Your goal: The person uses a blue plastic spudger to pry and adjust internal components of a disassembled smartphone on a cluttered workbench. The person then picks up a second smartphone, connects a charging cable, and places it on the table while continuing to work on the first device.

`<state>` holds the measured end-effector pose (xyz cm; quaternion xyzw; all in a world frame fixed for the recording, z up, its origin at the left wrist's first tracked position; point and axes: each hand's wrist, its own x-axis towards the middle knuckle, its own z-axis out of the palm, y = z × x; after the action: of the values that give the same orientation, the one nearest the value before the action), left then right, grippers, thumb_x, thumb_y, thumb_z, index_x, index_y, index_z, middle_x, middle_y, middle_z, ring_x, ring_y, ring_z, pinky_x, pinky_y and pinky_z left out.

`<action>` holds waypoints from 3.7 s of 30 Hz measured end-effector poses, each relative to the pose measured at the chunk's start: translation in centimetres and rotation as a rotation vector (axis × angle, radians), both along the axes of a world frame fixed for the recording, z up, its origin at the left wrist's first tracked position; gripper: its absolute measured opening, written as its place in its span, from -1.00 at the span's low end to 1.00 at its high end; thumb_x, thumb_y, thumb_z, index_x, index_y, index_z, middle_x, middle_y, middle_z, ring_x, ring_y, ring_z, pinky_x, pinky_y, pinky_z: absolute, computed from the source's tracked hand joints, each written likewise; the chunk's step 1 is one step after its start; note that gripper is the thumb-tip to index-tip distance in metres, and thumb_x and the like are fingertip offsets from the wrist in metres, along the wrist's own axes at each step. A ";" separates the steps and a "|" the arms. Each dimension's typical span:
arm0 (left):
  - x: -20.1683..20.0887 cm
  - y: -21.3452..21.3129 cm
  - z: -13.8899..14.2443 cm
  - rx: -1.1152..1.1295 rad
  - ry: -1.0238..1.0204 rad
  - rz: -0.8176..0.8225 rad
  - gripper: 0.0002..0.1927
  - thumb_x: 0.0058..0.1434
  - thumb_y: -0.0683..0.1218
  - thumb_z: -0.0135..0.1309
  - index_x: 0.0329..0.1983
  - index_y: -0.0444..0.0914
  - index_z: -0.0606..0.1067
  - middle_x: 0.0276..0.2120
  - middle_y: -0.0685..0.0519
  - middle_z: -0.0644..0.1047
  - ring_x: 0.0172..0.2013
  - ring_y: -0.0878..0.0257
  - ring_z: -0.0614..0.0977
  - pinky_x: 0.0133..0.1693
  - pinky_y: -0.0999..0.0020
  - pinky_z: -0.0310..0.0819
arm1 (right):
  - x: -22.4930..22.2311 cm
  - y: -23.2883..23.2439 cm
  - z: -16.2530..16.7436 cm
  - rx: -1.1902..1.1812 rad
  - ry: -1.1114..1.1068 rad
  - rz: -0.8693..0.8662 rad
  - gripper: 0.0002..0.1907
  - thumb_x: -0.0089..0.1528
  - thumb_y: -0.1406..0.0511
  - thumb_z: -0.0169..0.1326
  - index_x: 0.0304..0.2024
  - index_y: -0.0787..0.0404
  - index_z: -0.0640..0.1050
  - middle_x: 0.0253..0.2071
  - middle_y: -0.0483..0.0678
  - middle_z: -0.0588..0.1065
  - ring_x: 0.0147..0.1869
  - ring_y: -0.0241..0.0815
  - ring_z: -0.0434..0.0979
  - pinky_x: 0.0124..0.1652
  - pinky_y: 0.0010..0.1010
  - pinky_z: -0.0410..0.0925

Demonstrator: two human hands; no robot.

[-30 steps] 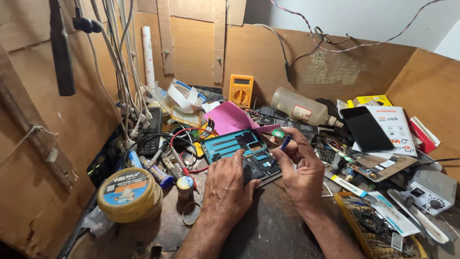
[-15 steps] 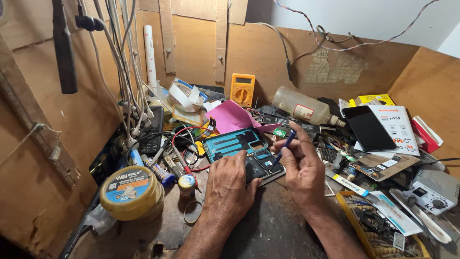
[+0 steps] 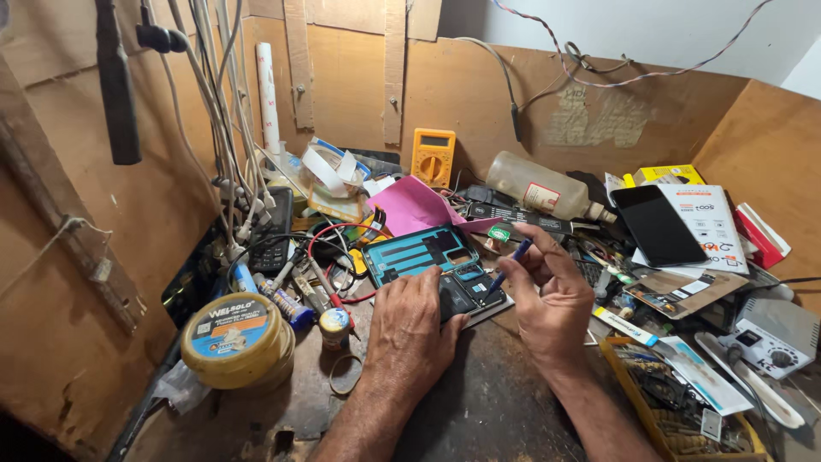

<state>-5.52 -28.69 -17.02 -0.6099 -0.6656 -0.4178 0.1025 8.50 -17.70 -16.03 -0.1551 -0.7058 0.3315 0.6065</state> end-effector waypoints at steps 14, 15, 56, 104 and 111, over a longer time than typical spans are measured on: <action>-0.1 0.2 -0.1 0.039 0.020 0.000 -0.29 -0.02 0.00 0.37 0.13 -0.41 0.39 -0.15 -0.22 0.55 -0.04 -0.13 0.55 0.04 0.01 0.33 | 0.0 -0.5 0.5 0.034 -0.094 -0.023 -0.43 0.34 0.50 0.06 0.41 0.20 0.31 -0.15 -0.11 0.58 -0.10 -0.39 0.59 -0.08 -0.56 0.48; -0.1 0.1 0.0 0.052 0.025 0.000 -0.29 -0.03 -0.01 0.38 0.13 -0.41 0.39 -0.14 -0.24 0.55 -0.04 -0.14 0.54 0.03 0.01 0.33 | 0.0 -0.5 0.5 0.038 -0.116 -0.050 -0.40 0.34 0.50 0.07 0.41 0.20 0.29 -0.17 -0.11 0.58 -0.13 -0.41 0.57 -0.12 -0.58 0.45; 0.3 0.0 0.2 -0.012 0.056 -0.026 -0.32 -0.03 0.01 0.37 0.07 -0.43 0.41 -0.10 -0.19 0.54 0.04 -0.08 0.52 0.13 -0.04 0.23 | -0.2 -0.4 0.3 0.054 -0.091 -0.010 -0.39 0.34 0.50 0.09 0.43 0.17 0.33 -0.16 -0.10 0.56 -0.08 -0.34 0.57 -0.03 -0.48 0.48; 0.2 0.3 -0.1 0.039 -0.018 -0.046 -0.38 -0.02 -0.10 0.35 0.05 -0.46 0.40 -0.20 -0.21 0.55 -0.05 -0.10 0.56 0.05 0.01 0.29 | -2.3 0.1 0.9 0.023 -0.081 -0.029 -0.48 0.33 0.52 0.06 0.33 0.21 0.31 -0.16 -0.06 0.54 -0.09 -0.29 0.63 -0.07 -0.46 0.53; 0.3 0.1 0.0 0.020 -0.024 -0.033 -0.41 -0.02 -0.11 0.35 0.03 -0.43 0.41 -0.20 -0.19 0.54 -0.04 -0.08 0.55 0.06 0.01 0.28 | -2.4 -0.1 1.0 0.037 -0.104 -0.026 -0.47 0.32 0.51 0.07 0.33 0.22 0.31 -0.18 -0.09 0.53 -0.09 -0.32 0.63 -0.06 -0.47 0.54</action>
<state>-5.21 -28.55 -16.99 -0.6146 -0.6524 -0.4335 0.0938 6.10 -17.85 -15.08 -0.1699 -0.7403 0.3018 0.5762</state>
